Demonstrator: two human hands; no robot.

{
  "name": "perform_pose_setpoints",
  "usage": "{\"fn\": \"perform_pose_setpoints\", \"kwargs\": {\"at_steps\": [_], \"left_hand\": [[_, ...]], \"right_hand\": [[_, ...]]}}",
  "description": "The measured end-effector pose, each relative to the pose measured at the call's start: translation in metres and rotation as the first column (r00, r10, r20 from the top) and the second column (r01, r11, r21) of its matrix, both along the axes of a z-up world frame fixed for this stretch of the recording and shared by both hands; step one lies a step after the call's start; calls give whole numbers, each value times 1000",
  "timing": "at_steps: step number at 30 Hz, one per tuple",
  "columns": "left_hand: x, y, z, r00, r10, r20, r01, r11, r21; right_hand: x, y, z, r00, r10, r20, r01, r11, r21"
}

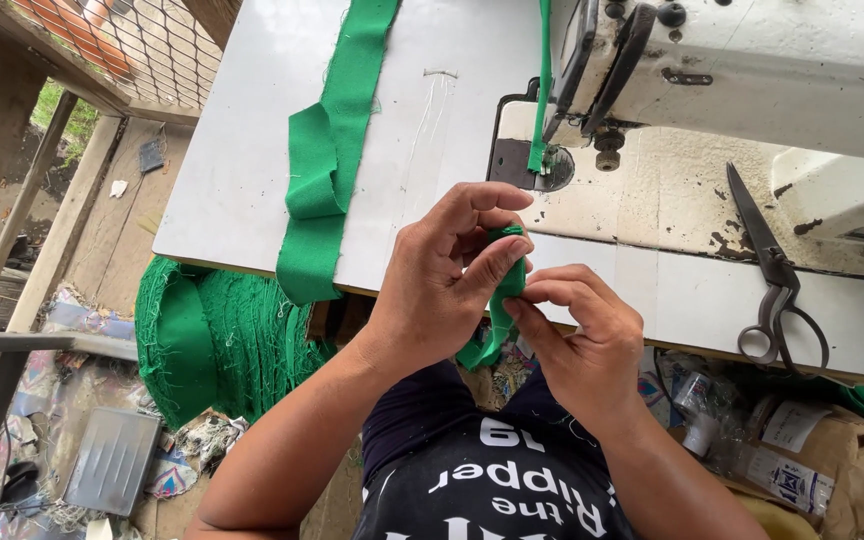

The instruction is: Folding the edges of green fabric strips at a sewing workstation to prepare them for stitching.

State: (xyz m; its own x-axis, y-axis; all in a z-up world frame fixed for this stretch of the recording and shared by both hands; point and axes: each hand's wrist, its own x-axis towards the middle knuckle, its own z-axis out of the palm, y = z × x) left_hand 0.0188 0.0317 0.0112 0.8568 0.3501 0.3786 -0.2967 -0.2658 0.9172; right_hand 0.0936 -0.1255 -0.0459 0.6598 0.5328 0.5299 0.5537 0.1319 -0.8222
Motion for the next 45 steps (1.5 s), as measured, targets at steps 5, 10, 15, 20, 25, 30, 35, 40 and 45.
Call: {"fn": "perform_pose_setpoints", "kwargs": {"at_steps": [5, 10, 15, 20, 25, 30, 35, 40, 45], "left_hand": [[-2, 2, 2, 1000, -26, 0, 26, 1000, 16], [-4, 1, 3, 998, -62, -12, 62, 998, -25], [-1, 9, 12, 987, -25, -161, 34, 998, 53], [24, 34, 0, 940, -128, -317, 129, 991, -16], [63, 46, -25, 882, -174, -438, 200, 980, 14], [113, 53, -85, 823, 28, -567, 101, 976, 194], [134, 53, -115, 847, 98, -523, 20, 976, 215], [154, 61, -157, 878, 213, -429, -15, 907, 421], [154, 60, -180, 911, 341, -232, -130, 771, 624]], "right_hand": [[11, 0, -6, 901, 240, -360, -251, 968, 19], [21, -6, -35, 703, 297, -646, -274, 952, 139], [23, -7, -20, 676, 326, -660, -347, 932, 106], [26, -1, -39, 781, 102, -616, -170, 984, -53], [34, 6, -43, 787, -43, -616, -79, 982, -170], [63, 24, -64, 837, -245, -489, 16, 905, -425], [85, 38, -75, 863, -298, -407, 23, 829, -559], [98, 44, -79, 915, -307, -262, 60, 745, -664], [106, 49, -88, 946, -269, -180, 58, 690, -722]]}}
